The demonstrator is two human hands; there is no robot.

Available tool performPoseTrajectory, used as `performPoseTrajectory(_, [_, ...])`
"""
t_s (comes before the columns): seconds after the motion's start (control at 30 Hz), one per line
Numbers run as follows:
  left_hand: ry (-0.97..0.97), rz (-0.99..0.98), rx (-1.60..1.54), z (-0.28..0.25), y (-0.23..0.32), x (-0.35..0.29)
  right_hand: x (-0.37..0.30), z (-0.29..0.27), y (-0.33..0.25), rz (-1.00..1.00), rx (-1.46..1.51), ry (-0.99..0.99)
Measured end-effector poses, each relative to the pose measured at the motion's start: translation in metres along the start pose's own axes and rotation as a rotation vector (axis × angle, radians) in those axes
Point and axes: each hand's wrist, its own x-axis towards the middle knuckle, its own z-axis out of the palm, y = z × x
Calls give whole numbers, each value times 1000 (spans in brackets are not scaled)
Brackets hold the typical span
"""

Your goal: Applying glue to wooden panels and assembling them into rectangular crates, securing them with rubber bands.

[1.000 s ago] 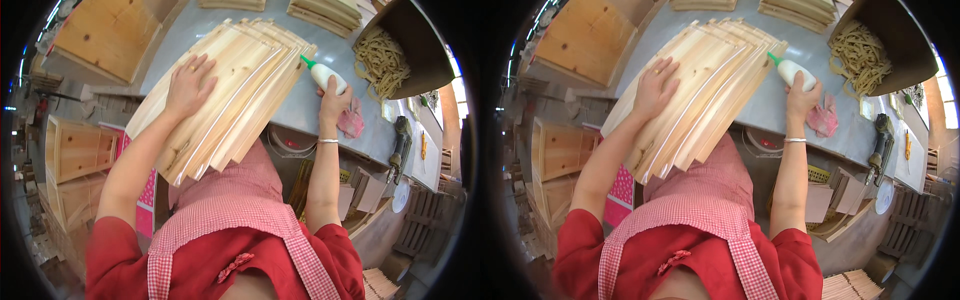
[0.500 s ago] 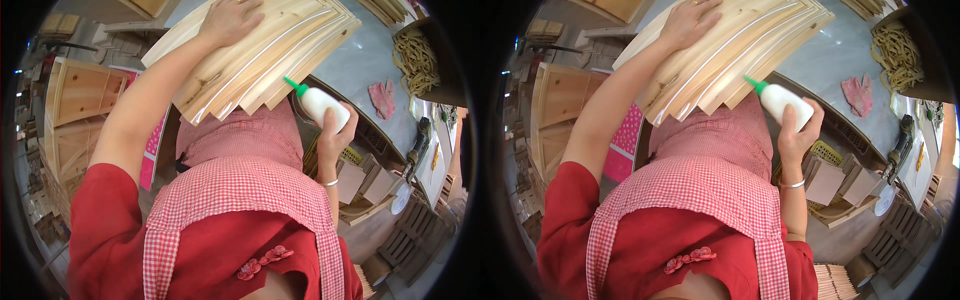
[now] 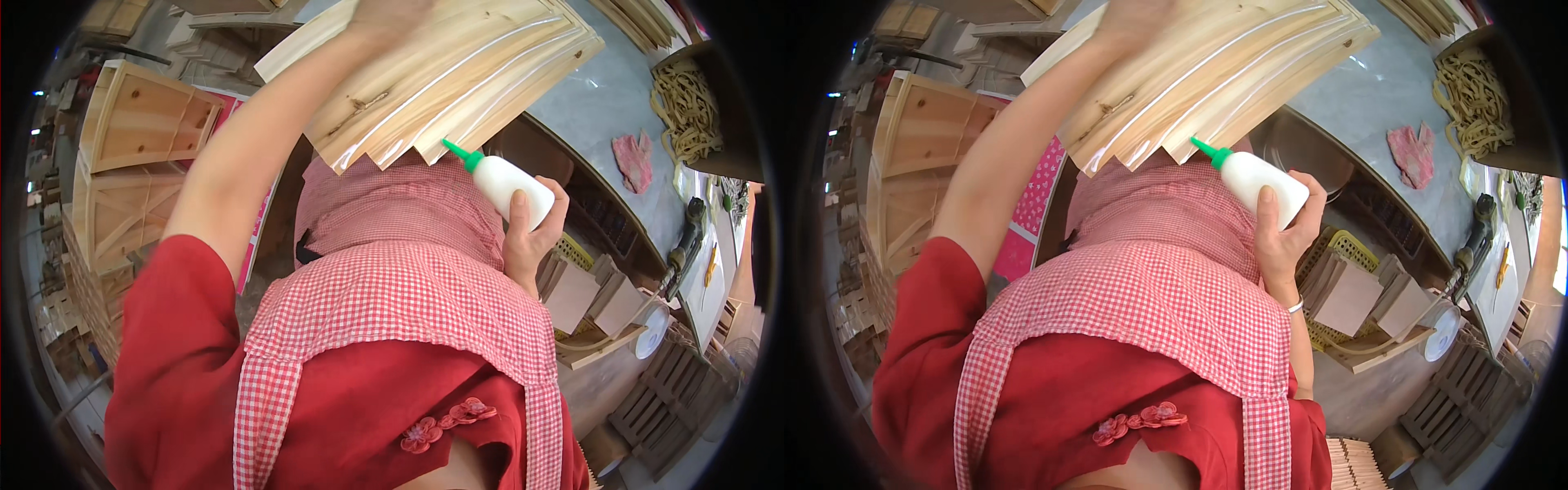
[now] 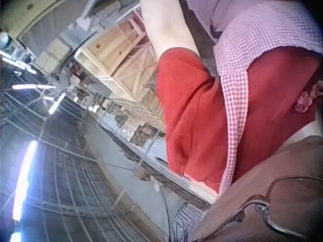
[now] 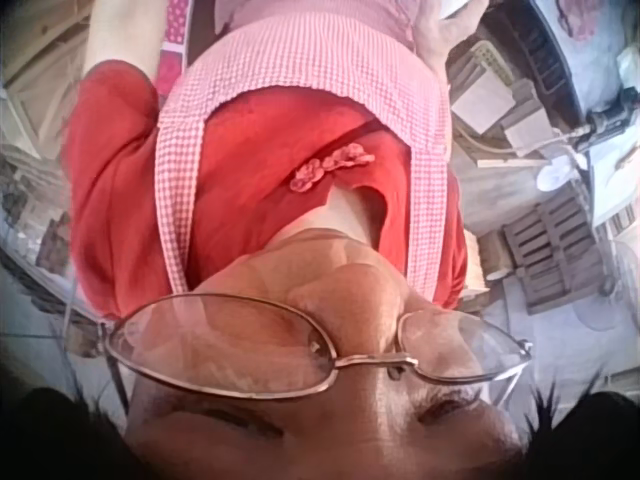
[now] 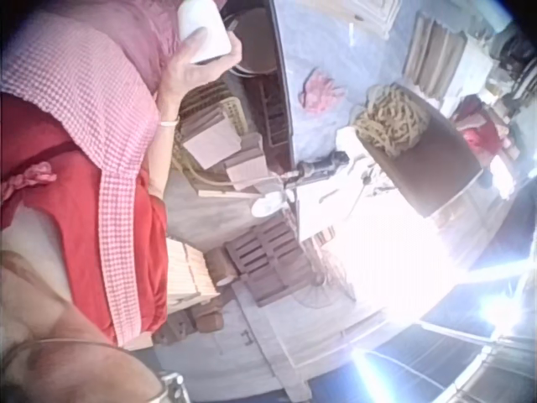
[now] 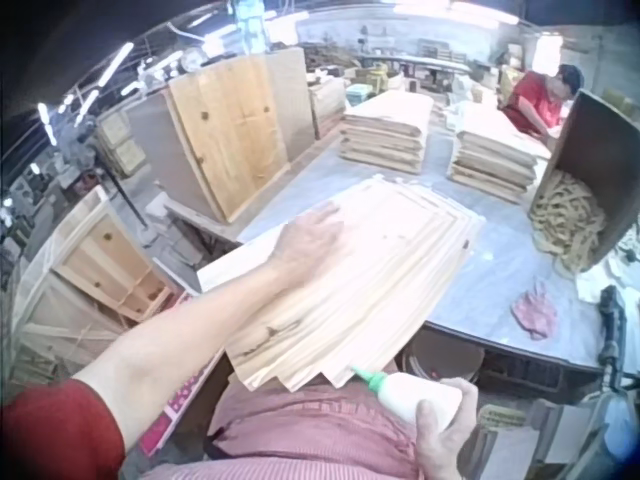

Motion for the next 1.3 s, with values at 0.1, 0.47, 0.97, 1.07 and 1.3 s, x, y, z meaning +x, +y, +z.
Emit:
performPoseTrajectory(0.1, [448,-188,-472,-38,-7,-14,-2,-1,-4,31,-18,-54])
performPoseTrajectory(0.47, [219,-1167,-2177,-17,0,-226,71,-19,-6,45,335,172])
performPoseTrajectory(0.97, [-527,-716,-653,12,84,-169,287,-88,23,-37,183,695])
performPoseTrajectory(1.07, [-460,-738,-783,12,61,-190,314,-86,30,10,105,658])
performPoseTrajectory(1.3, [171,-1639,-1964,-7,83,-163,347,-97,55,-9,-108,647])
